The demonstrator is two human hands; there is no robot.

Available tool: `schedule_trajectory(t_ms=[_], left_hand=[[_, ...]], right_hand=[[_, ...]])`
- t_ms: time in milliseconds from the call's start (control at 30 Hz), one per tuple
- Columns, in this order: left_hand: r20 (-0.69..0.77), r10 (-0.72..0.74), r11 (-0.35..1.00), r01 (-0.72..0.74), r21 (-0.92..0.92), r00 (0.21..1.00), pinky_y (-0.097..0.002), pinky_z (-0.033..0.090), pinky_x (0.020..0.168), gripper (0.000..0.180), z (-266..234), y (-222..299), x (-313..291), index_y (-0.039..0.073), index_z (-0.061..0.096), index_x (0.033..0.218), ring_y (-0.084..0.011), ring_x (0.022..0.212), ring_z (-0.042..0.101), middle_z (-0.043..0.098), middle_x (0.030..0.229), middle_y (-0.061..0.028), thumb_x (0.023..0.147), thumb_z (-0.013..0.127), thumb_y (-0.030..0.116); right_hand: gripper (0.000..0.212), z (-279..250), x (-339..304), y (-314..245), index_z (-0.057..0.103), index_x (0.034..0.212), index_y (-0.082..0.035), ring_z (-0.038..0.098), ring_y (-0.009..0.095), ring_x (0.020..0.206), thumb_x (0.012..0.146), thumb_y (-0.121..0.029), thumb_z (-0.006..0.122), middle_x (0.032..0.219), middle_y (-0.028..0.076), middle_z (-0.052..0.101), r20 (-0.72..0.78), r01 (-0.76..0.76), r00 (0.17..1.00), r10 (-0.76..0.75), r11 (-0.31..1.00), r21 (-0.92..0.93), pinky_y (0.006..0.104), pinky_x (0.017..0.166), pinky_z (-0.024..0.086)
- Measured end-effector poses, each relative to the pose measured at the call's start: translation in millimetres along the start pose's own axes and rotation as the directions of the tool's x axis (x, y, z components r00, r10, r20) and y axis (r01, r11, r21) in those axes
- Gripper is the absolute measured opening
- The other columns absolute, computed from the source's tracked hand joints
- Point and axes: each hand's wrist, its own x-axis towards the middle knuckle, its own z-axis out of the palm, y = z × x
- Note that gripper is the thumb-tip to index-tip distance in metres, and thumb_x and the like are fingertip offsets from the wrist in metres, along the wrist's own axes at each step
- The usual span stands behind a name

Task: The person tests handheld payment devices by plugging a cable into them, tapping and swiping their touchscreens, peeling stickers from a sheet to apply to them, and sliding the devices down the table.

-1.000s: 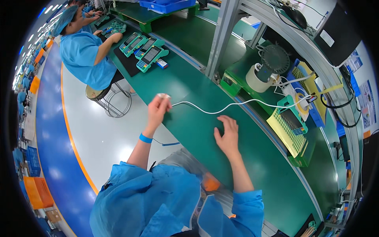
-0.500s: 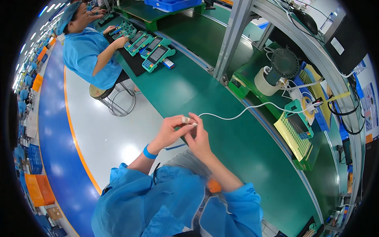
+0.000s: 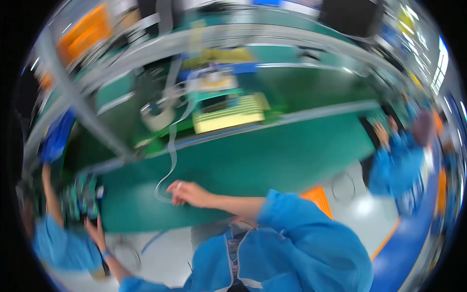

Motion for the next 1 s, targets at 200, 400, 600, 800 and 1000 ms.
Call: schedule_trajectory(t_ms=[200,400,600,800,1000], left_hand=[[0.371,0.152,0.875,-0.300,0.381,0.916,-0.0444,0.056,0.094,0.049,-10.1,127.2,48.0,-0.007,0.059,0.133,-0.0407,0.112,0.066,0.064,0.127,-0.0312,0.106,0.057,0.034],[0.145,0.502,0.816,-0.522,0.248,0.853,-0.0482,0.054,0.061,0.011,-6.8,-6.3,53.4,-0.002,0.067,0.094,-0.0400,0.070,0.068,0.069,0.081,-0.0208,0.092,0.058,0.005],[0.241,0.365,0.851,-0.427,0.305,0.899,-0.0478,0.053,0.062,0.011,9.1,-7.2,54.6,0.000,0.067,0.097,-0.0391,0.071,0.067,0.070,0.085,-0.0204,0.094,0.060,0.008],[0.164,0.695,0.552,-0.666,0.502,0.700,-0.0440,0.055,0.074,0.026,11.1,114.4,-5.4,0.003,0.069,0.115,-0.0342,0.088,0.070,0.073,0.106,-0.0144,0.100,0.066,0.024],[0.419,0.513,0.767,-0.619,0.168,0.749,-0.0392,0.057,0.088,0.034,-32.1,195.6,-72.0,-0.003,0.065,0.124,-0.0352,0.102,0.070,0.071,0.116,-0.0199,0.103,0.063,0.024]], right_hand=[[0.031,-39.8,-27.6,-2.0,0.061,0.116,-0.003,0.068,0.013,0.077,0.111,-0.029,0.045,0.084,0.005,0.070,-0.203,0.165,0.961,-0.187,0.979,-0.122,0.0286,0.068,0.054],[0.035,-50.4,-56.2,-19.0,0.064,0.116,-0.004,0.067,0.012,0.079,0.111,-0.033,0.045,0.085,0.004,0.070,-0.311,0.155,0.933,-0.182,0.982,-0.110,0.0285,0.070,0.052],[0.031,-107.2,-171.6,-27.2,0.066,0.113,-0.003,0.068,0.013,0.080,0.111,-0.028,0.047,0.087,0.006,0.070,-0.645,0.101,0.723,-0.248,0.961,-0.256,0.0284,0.075,0.056],[0.030,-128.9,-259.3,-38.3,0.065,0.108,0.001,0.066,0.012,0.081,0.111,-0.023,0.048,0.086,0.006,0.069,-0.850,-0.020,0.438,-0.293,0.942,-0.336,0.0276,0.075,0.054],[0.032,-116.3,-234.7,-38.8,0.065,0.105,0.001,0.065,0.013,0.079,0.111,-0.022,0.044,0.083,0.006,0.067,-0.822,-0.079,0.492,-0.287,0.926,-0.370,0.0286,0.075,0.053]])
